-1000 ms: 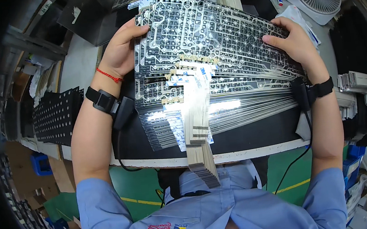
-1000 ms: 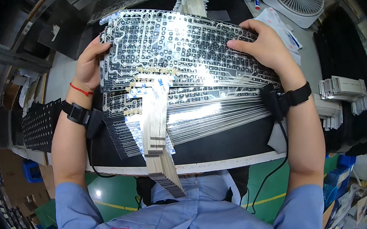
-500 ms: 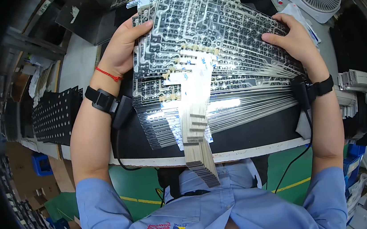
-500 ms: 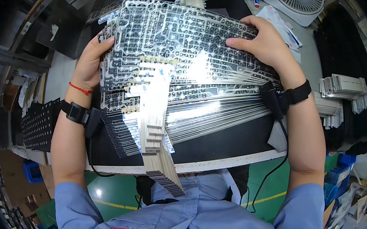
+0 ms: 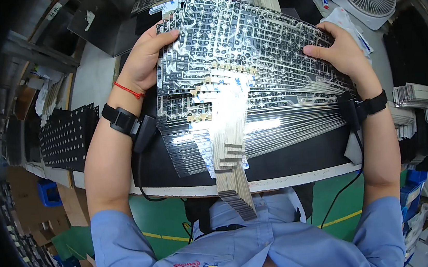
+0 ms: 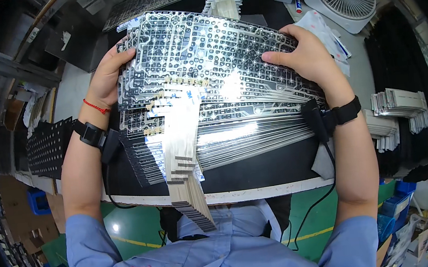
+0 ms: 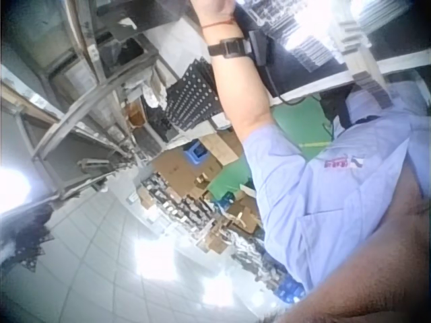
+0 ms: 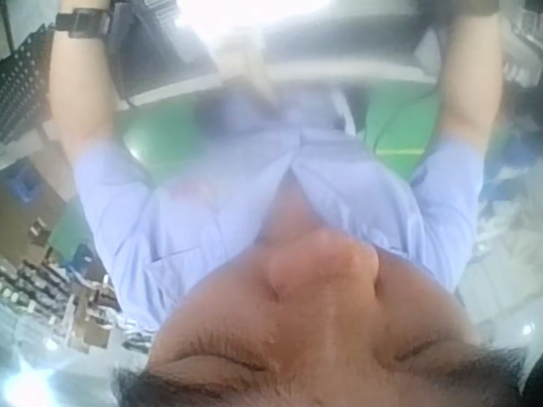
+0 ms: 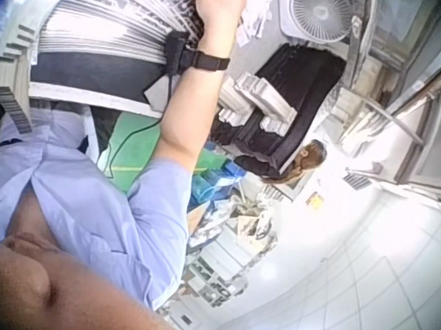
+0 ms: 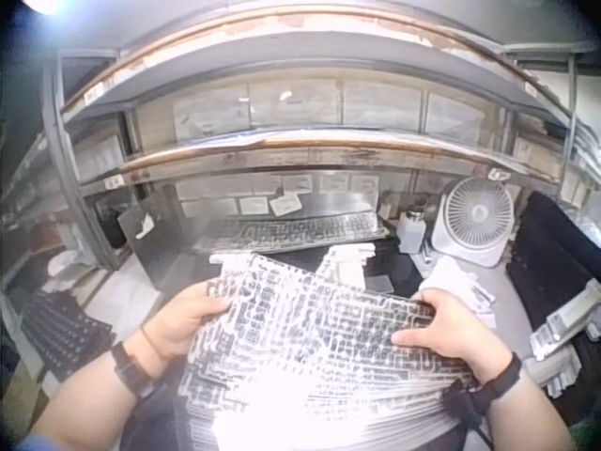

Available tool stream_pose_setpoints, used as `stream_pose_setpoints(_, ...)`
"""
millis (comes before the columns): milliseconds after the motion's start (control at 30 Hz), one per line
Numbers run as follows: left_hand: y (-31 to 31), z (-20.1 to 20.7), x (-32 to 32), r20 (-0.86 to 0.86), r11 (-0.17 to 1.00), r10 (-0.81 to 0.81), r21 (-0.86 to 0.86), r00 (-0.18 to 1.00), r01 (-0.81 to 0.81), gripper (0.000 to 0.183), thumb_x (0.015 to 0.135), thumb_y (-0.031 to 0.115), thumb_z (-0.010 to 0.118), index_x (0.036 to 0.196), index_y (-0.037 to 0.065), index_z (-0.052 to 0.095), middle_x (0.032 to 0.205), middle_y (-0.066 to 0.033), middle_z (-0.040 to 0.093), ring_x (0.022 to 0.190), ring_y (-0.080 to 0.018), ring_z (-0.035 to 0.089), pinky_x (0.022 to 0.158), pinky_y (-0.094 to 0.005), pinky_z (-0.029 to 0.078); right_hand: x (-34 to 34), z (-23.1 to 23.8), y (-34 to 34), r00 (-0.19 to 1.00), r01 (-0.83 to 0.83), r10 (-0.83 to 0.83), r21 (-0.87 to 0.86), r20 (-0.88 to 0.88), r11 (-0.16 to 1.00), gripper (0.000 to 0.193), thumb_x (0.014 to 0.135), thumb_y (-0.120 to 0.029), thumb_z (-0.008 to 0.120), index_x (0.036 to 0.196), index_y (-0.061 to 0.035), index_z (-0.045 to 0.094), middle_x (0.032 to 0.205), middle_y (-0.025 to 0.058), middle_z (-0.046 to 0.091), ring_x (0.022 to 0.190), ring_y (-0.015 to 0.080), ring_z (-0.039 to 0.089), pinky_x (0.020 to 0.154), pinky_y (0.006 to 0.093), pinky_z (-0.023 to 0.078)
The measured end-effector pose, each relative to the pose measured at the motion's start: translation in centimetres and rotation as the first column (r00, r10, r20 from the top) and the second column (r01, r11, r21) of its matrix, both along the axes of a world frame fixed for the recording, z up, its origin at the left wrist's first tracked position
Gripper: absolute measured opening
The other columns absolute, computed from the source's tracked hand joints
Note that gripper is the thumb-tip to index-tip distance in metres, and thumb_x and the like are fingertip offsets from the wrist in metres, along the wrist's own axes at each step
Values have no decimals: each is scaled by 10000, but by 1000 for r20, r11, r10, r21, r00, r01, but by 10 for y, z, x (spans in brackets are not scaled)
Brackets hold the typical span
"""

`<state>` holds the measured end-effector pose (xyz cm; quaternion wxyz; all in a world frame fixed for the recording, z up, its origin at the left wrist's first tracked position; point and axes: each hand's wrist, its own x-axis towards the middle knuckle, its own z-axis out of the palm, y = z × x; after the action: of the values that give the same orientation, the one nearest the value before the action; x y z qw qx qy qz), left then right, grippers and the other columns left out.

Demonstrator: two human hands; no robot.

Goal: The recorder is sorting and inspecting a stack of flexible electronic keyboard membranes at a workstation.

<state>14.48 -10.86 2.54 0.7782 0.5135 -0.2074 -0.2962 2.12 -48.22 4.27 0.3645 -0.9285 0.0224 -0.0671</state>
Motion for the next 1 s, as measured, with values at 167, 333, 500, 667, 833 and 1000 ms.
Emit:
stream_pose_setpoints(167, -1, -1, 1, 26, 994, 65, 83, 998, -67, 411, 985, 109, 564, 1370, -16, 489, 1209, -115, 666, 1013, -138, 685, 875, -274, 571, 1, -8, -1, 991, -80, 78, 14, 111, 997, 611, 741, -311, 855, 1182, 39, 620, 1048, 145, 686, 943, 212, 659, 855, 319, 512)
stream_pose_setpoints(333, 3, -4, 5, -16, 999, 36, 14, 999, -36, 406, 985, 123, 566, 1358, -21, 492, 1195, -127, 669, 1009, -151, 690, 876, -288, 577, 3, -8, 0, 994, -95, 92, 36, 64, 995, 632, 747, -312, 853, 1209, 41, 605, 1063, 143, 685, 955, 212, 658, 866, 318, 508)
stream_pose_setpoints(500, 2, -2, 2, 13, 999, 39, 9, 999, -39, 357, 995, 124, 549, 1325, -10, 515, 1158, -104, 683, 978, -139, 696, 859, -283, 583, 1, -5, 1, 997, -41, 38, 33, 73, 999, 614, 739, -317, 859, 1180, 39, 624, 1044, 135, 690, 942, 205, 657, 849, 317, 510)
stream_pose_setpoints(667, 0, 0, 3, 4, 1000, 14, -21, 1000, -14, 371, 995, 114, 557, 1342, -1, 500, 1160, -91, 685, 986, -127, 692, 860, -275, 582, 2, -5, -2, 998, -21, 19, 32, 66, 999, 598, 737, -316, 860, 1160, 42, 634, 1039, 135, 692, 937, 202, 655, 846, 315, 509)
stream_pose_setpoints(833, -3, 1, 0, 57, 998, 40, 44, 998, -42, 387, 992, 119, 561, 1352, -8, 496, 1172, -88, 680, 1000, -120, 683, 875, -271, 571, 1, -8, -6, 989, 61, -62, 9, 134, 998, 593, 732, -302, 863, 1154, 46, 633, 1060, 142, 684, 936, 206, 651, 845, 321, 510)
stream_pose_setpoints(1000, -2, -1, -1, 56, 993, 76, 85, 996, -81, 379, 991, 126, 574, 1343, 5, 505, 1141, -87, 693, 949, -118, 700, 834, -271, 589, 0, 0, 4, 998, -31, 30, 9, 63, 999, 643, 709, -293, 881, 1181, 50, 612, 1060, 141, 678, 962, 211, 644, 871, 322, 503)
